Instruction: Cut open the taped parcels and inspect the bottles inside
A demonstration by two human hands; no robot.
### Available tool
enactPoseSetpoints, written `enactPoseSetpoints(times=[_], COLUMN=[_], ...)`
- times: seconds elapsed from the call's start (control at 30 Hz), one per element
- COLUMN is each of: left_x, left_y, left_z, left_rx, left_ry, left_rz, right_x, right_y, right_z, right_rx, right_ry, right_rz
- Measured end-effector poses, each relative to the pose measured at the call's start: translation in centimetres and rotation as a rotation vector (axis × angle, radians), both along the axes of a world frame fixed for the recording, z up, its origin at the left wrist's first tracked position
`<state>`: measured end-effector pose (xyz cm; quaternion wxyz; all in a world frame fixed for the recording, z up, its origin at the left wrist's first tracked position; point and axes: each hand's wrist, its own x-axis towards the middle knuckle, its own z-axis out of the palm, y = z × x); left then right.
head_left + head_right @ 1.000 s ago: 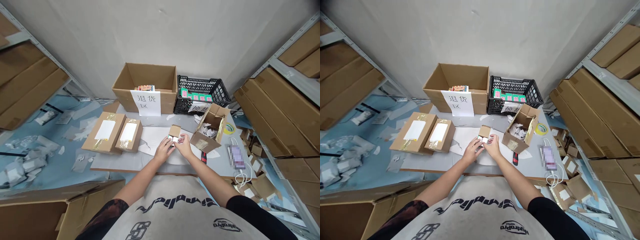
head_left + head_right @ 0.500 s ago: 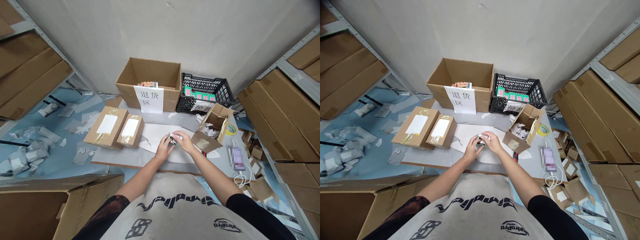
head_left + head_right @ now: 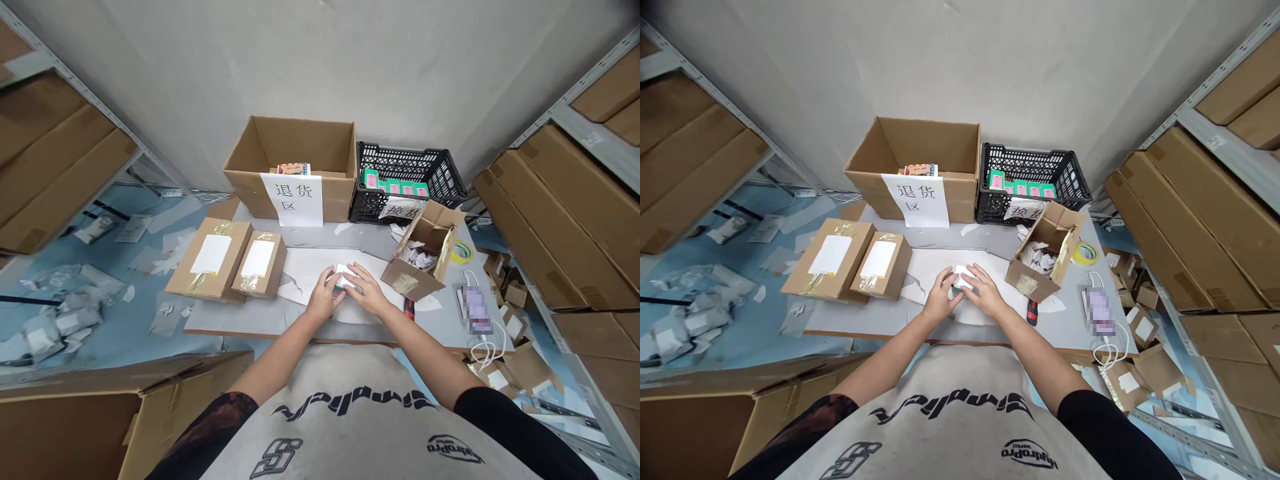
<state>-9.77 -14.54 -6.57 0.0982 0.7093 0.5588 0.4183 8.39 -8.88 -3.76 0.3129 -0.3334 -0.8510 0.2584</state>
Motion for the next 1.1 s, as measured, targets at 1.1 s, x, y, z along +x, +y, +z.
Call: enactPoseSetpoints(times=[1.1], left_x=[-2.7], left_y=[1.1], left_z=[1.1], left_rx=[0.087], left_ry=[0.141], left_rz=[-0.201], right_x=[0.1], right_y=[0.6], right_z=[-1.2], right_rx=[0.074], right_ry=[-0.063], right_rz=[0.044])
